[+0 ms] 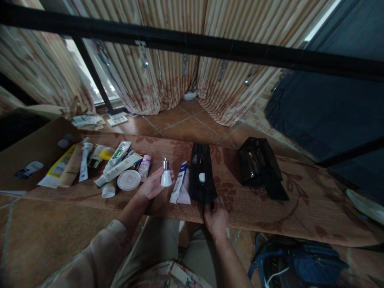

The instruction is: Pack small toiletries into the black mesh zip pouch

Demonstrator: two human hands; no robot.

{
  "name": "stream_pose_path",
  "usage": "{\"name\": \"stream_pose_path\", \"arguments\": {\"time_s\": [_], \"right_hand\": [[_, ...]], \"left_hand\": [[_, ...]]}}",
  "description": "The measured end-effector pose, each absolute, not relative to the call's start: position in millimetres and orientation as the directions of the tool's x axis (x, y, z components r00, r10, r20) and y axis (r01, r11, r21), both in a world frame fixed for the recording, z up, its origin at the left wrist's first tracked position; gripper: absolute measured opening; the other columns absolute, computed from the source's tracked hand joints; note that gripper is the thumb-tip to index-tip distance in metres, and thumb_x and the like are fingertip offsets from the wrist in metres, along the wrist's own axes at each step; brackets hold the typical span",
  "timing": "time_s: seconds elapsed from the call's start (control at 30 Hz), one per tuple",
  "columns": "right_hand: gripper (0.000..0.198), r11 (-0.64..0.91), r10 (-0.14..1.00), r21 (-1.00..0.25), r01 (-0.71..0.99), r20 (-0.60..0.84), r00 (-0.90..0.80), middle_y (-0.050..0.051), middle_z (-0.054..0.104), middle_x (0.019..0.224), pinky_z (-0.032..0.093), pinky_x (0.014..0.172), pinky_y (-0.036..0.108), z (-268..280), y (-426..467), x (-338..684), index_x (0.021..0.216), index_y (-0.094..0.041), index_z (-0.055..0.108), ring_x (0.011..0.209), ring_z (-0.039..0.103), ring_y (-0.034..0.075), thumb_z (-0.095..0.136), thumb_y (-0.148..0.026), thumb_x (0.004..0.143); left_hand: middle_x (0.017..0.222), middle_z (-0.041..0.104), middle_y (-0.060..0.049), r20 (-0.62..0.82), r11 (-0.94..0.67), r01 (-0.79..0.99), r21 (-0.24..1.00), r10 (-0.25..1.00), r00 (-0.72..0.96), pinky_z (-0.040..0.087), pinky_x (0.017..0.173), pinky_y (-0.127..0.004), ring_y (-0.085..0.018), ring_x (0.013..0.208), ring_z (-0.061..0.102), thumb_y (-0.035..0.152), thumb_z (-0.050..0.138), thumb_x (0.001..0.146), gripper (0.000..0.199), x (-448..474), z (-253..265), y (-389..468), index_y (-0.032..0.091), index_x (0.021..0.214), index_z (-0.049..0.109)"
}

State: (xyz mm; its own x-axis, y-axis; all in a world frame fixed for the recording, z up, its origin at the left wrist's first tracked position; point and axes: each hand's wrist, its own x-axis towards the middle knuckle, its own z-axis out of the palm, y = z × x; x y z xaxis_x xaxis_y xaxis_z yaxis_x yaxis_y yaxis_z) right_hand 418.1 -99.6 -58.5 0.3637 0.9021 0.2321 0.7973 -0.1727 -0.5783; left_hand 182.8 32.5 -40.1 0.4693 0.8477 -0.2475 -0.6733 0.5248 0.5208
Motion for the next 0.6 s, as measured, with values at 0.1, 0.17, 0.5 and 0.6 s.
{"name": "stream_pose_path", "arguments": {"time_s": [0.1,0.17,0.5,0.6], "right_hand": [[0.025,-0.181,0.902,-0.584,0.792,0.223,0.371,0.009,0.060,0.082,0.042,0.065,0.031,-59.5,-99.7,418.5,0.088,-0.016,0.061,0.074,0.056,0.021,0.044,-0.034,0.083],[0.026,-0.169,0.902,-0.581,0.797,0.235,0.362,0.009,0.061,0.083,0.043,0.067,0.032,-60.1,-99.5,418.8,0.091,-0.016,0.061,0.077,0.056,0.022,0.044,-0.034,0.083],[0.025,-0.150,0.903,-0.575,0.804,0.252,0.348,0.011,0.062,0.089,0.043,0.071,0.032,-61.6,-99.9,419.7,0.094,-0.016,0.061,0.082,0.056,0.022,0.044,-0.031,0.083],[0.026,-0.137,0.903,-0.569,0.811,0.265,0.338,0.010,0.062,0.088,0.043,0.073,0.033,-62.7,-99.2,420.5,0.095,-0.016,0.061,0.084,0.056,0.023,0.045,-0.031,0.083]], "left_hand": [[0.093,0.068,-0.008,-0.244,0.529,-0.665,0.528,0.844,0.478,0.052,0.084,-0.038,-0.019,0.085,0.066,0.023,0.061,0.083,0.019,182.9,-40.7,33.1,0.014,0.099,0.061],[0.092,0.068,-0.008,-0.249,0.530,-0.661,0.531,0.843,0.477,0.052,0.085,-0.038,-0.019,0.084,0.066,0.025,0.061,0.083,0.018,182.9,-41.6,33.2,0.014,0.098,0.062],[0.087,0.069,-0.009,-0.309,0.578,-0.640,0.507,0.814,0.491,0.052,0.085,-0.038,-0.018,0.079,0.067,0.030,0.050,0.090,0.025,183.0,-39.9,32.7,0.011,0.098,0.064],[0.085,0.069,-0.009,-0.318,0.589,-0.640,0.494,0.807,0.498,0.052,0.086,-0.037,-0.018,0.079,0.067,0.031,0.047,0.091,0.027,182.9,-39.1,32.9,0.011,0.097,0.064]]}}
